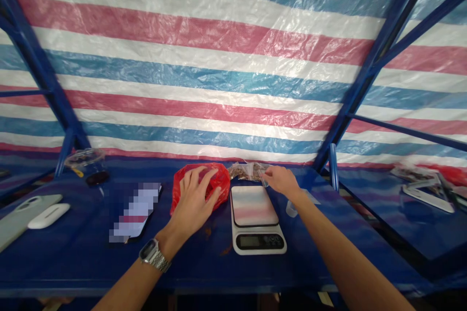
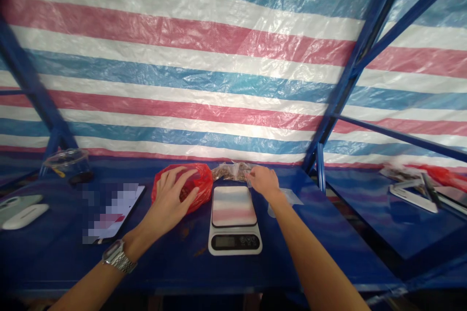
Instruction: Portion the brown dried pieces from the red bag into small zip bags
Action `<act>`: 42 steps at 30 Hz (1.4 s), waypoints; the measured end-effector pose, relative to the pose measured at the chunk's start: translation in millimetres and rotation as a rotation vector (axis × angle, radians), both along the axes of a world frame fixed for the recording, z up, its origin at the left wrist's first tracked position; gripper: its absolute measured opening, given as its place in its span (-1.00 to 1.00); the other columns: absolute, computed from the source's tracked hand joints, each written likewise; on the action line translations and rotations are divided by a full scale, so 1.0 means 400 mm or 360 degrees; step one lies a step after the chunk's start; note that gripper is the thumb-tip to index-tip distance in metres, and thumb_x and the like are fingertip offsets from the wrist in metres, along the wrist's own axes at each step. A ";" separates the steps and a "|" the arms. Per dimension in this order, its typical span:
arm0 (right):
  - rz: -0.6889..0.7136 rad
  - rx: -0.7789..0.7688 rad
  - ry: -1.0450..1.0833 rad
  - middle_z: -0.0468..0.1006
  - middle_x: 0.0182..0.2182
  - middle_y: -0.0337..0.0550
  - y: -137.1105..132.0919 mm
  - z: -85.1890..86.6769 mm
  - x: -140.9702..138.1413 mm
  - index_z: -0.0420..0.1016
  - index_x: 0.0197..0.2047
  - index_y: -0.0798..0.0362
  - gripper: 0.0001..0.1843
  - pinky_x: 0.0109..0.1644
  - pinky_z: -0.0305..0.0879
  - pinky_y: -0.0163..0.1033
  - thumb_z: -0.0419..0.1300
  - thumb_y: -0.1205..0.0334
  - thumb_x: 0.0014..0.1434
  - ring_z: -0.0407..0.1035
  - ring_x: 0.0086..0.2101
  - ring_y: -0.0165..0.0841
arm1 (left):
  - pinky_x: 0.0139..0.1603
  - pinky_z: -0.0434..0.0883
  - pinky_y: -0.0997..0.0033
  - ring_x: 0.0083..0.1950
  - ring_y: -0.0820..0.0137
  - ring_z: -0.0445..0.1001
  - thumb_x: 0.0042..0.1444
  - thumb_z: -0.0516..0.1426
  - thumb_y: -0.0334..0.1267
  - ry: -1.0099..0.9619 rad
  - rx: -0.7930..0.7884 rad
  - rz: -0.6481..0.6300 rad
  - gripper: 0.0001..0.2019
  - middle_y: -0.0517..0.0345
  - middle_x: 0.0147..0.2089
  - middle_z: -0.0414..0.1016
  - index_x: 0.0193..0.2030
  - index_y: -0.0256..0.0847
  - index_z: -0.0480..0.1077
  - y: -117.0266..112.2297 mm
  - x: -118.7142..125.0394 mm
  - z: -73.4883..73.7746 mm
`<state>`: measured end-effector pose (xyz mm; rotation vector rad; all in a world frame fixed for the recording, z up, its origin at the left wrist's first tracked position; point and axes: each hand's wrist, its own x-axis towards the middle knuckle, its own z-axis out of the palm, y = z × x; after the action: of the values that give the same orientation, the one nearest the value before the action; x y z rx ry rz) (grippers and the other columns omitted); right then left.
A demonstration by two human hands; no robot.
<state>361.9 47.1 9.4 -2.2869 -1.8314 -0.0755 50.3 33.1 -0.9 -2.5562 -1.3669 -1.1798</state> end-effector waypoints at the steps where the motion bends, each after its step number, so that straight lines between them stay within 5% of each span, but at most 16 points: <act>1: -0.0024 -0.0050 0.0015 0.69 -0.18 0.00 0.011 0.000 -0.016 0.69 -0.21 -0.01 -0.64 -0.05 0.33 -0.17 0.16 -0.05 0.30 0.54 -0.09 -0.11 | 0.32 0.25 -0.13 0.30 0.06 0.26 0.35 0.08 -0.14 0.0010 -0.0003 -0.0012 -0.61 -0.05 0.31 0.31 0.29 -0.02 0.35 -0.003 0.002 -0.001; 8: -0.0008 -0.0100 0.0105 0.68 -0.16 0.05 0.030 -0.019 -0.011 0.72 -0.23 0.02 -0.78 -0.10 0.34 -0.22 0.24 0.16 0.22 0.55 -0.10 -0.11 | 0.33 0.24 -0.12 0.30 0.09 0.25 0.36 0.09 -0.17 -0.0017 0.0024 -0.0065 -0.64 -0.02 0.30 0.33 0.26 -0.02 0.36 -0.018 0.011 0.007; 12: -0.0010 -0.0018 0.0217 0.68 -0.33 -0.05 0.006 0.016 0.000 0.71 -0.32 0.04 -0.70 -0.21 0.29 -0.28 0.15 0.18 0.25 0.55 -0.24 -0.20 | 0.31 0.27 -0.09 0.26 0.11 0.30 0.34 0.11 -0.19 -0.0094 0.0017 -0.0093 -0.67 0.01 0.25 0.39 0.21 -0.02 0.41 -0.021 0.019 0.017; 17: 0.0291 0.0391 0.1352 0.64 -0.40 -0.13 -0.087 0.085 -0.046 0.72 -0.26 0.06 -0.62 -0.29 0.30 -0.24 0.28 -0.08 0.14 0.44 -0.35 -0.25 | 0.04 0.41 0.24 -0.03 0.28 0.50 0.38 0.04 -0.18 -0.0374 -0.0292 -0.0386 -0.79 0.10 -0.04 0.55 -0.04 -0.06 0.51 -0.054 0.051 0.052; 20: 0.0514 0.0290 0.1781 0.65 -0.32 -0.15 -0.146 0.098 -0.123 0.72 -0.21 0.02 -0.61 -0.26 0.31 -0.22 0.36 -0.13 0.08 0.41 -0.34 -0.29 | -0.22 0.39 0.40 -0.26 0.37 0.49 0.35 0.09 -0.09 -0.0637 -0.0575 -0.0566 -0.77 0.14 -0.21 0.58 -0.10 -0.10 0.52 -0.081 0.082 0.067; 24: 0.0672 0.0098 0.2049 0.62 -0.34 -0.17 -0.186 0.094 -0.216 0.71 -0.20 0.04 -0.61 -0.19 0.30 -0.22 0.42 -0.10 0.06 0.38 -0.35 -0.36 | -0.32 0.35 0.45 -0.36 0.41 0.45 0.30 0.14 -0.03 -0.0838 -0.0784 -0.0636 -0.74 0.18 -0.33 0.55 -0.13 -0.17 0.48 -0.093 0.105 0.064; 42: 0.0579 -0.0038 0.2290 0.61 -0.39 -0.17 -0.170 0.043 -0.267 0.69 -0.31 0.09 -0.59 -0.23 0.28 -0.25 0.50 -0.08 -0.07 0.36 -0.38 -0.39 | -0.27 0.40 0.43 -0.31 0.37 0.51 0.24 0.18 -0.11 -0.0832 -0.1037 -0.0781 -0.79 0.09 -0.28 0.60 -0.20 -0.22 0.50 -0.068 0.062 0.040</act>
<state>254.9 -20.9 26.6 -1.1876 -1.2633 1.2527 75.1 5.9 14.9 -3.3414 -1.4286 -1.8396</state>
